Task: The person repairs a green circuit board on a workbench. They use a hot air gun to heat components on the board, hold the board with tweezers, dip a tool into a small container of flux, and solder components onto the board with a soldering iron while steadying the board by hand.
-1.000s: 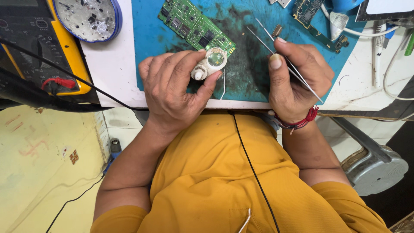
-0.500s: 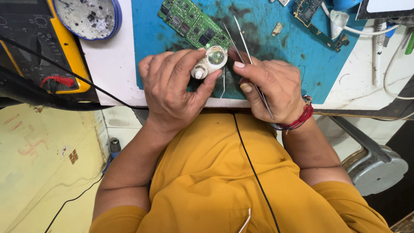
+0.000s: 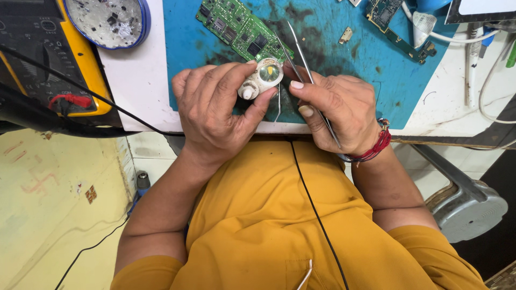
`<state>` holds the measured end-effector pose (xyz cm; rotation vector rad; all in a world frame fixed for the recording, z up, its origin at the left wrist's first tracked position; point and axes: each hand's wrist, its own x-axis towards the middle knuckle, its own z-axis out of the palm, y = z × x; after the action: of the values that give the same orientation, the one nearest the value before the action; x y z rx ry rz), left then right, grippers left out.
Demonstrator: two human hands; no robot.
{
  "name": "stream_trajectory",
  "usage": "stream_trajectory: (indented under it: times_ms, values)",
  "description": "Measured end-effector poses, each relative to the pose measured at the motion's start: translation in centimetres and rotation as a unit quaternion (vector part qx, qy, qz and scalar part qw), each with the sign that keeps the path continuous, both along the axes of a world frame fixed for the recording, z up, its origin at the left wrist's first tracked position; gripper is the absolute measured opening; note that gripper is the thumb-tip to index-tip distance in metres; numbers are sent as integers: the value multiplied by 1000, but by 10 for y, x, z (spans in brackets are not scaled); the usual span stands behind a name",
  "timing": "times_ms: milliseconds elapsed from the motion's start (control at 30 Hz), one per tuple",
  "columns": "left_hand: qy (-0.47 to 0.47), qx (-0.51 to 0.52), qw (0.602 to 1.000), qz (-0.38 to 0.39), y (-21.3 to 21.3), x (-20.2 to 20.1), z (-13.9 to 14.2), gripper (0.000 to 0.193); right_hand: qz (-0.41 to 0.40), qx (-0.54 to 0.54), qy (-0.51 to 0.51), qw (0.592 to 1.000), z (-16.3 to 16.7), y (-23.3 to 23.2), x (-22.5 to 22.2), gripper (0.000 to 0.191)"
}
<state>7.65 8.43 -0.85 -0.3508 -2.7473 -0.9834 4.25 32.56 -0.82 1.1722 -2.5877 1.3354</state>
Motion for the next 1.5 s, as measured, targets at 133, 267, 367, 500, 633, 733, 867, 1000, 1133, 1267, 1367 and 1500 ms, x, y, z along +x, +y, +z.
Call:
stream_trajectory:
  times_ms: [133, 267, 367, 500, 633, 733, 867, 1000, 1133, 1267, 1367, 1500]
  values:
    - [0, -1, 1000, 1, 0, 0, 0, 38, 3, 0, 1, 1000, 1, 0, -1, 31]
    - [0, 0, 1000, 0, 0, -1, 1, 38, 4, 0, 2, 1000, 1, -1, -2, 32]
    - [1, 1, 1000, 0, -1, -1, 0, 38, 1, 4, 0, 1000, 0, 1, -1, 32]
    - [1, 2, 1000, 0, 0, 2, -1, 38, -51, -1, 10, 999, -3, 4, 7, 30]
    - [2, 8, 1000, 2, 3, 1, -2, 38, -262, -131, -80, 953, -7, 3, 17, 43]
    - [2, 12, 1000, 4, 2, 0, 0, 38, -311, -120, -102, 937, -9, 0, 17, 32]
    - [4, 24, 1000, 11, 6, -3, 4, 38, -317, -61, -92, 942, -3, -6, 13, 22]
    - [-7, 35, 999, 3, 16, -9, 7, 36, -318, -121, -129, 931, 3, -11, 10, 20]
    - [10, 22, 1000, -4, 24, -22, 4, 34, -308, -219, -184, 907, -3, -11, 9, 18]
    - [19, 11, 1000, -11, 28, -27, 0, 36, -301, -125, -128, 937, -9, 1, 10, 17]
    - [21, 4, 1000, -20, 27, -26, -1, 33, -302, -114, -122, 939, -13, 7, 11, 21]
    - [23, 3, 999, -25, 28, -27, -3, 34, -331, -141, -142, 922, -14, 7, 11, 19]
